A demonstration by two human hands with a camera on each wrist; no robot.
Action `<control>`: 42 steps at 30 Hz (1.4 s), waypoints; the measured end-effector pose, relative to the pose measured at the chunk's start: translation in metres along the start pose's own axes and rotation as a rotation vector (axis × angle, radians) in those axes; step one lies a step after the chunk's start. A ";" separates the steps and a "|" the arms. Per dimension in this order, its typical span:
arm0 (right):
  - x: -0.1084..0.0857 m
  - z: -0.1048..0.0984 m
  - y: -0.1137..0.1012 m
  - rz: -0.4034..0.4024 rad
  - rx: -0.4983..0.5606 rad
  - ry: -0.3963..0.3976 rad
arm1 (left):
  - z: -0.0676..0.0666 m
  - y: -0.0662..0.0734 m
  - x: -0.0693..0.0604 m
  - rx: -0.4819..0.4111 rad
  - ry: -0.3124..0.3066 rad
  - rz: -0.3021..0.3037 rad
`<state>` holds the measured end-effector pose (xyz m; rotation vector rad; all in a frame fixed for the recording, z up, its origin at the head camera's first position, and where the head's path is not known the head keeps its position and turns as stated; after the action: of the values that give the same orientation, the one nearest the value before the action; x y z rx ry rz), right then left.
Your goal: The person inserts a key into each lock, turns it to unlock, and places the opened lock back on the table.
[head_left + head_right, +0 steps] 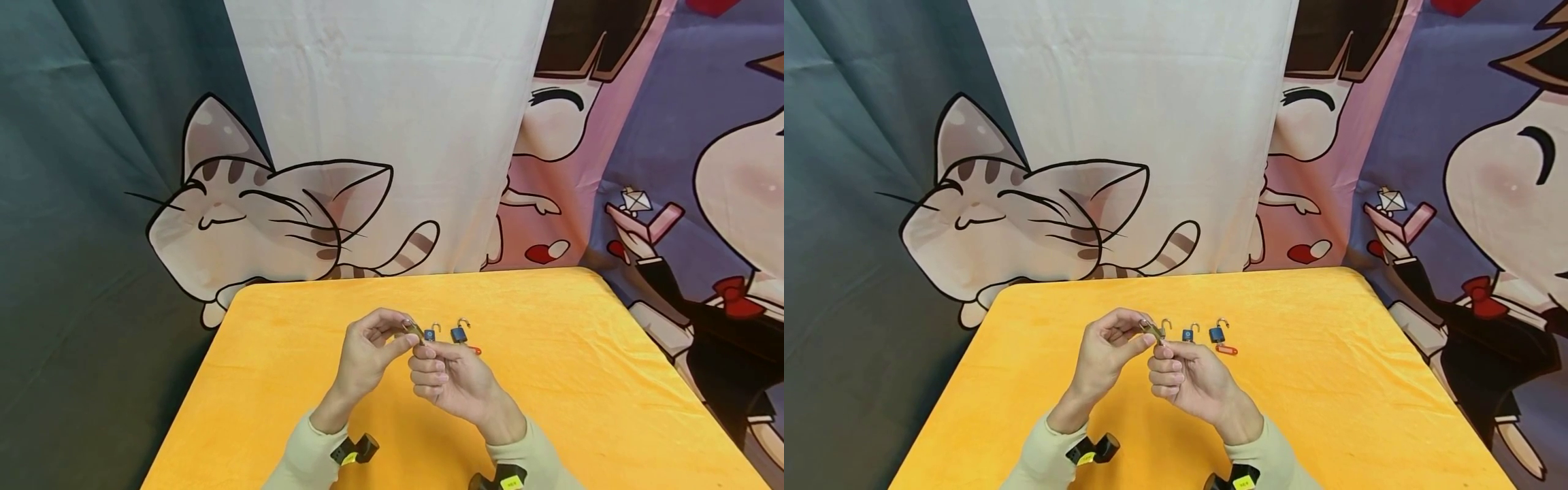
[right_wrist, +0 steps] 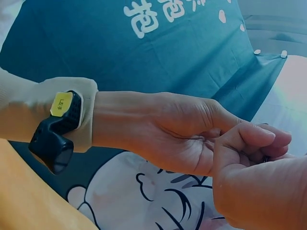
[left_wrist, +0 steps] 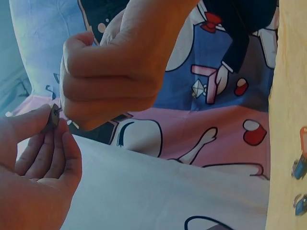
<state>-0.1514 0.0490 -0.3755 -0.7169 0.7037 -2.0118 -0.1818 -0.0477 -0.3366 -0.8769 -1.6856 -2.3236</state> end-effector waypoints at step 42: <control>-0.008 -0.024 -0.013 -0.161 -0.921 0.528 | -0.009 -0.014 -0.003 0.001 0.172 -0.171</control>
<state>-0.1721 0.0671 -0.3841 -0.7491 2.0052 -1.9818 -0.1890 -0.0519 -0.3514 -0.5334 -1.7503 -2.4248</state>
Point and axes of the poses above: each hand's wrist, its own x-axis towards the middle knuckle, its own z-axis out of the palm, y = z × x, the point moved 8 cm from there along x, towards the middle knuckle, and after that the axes turned 13 degrees about -x, right-handed, at the moved point
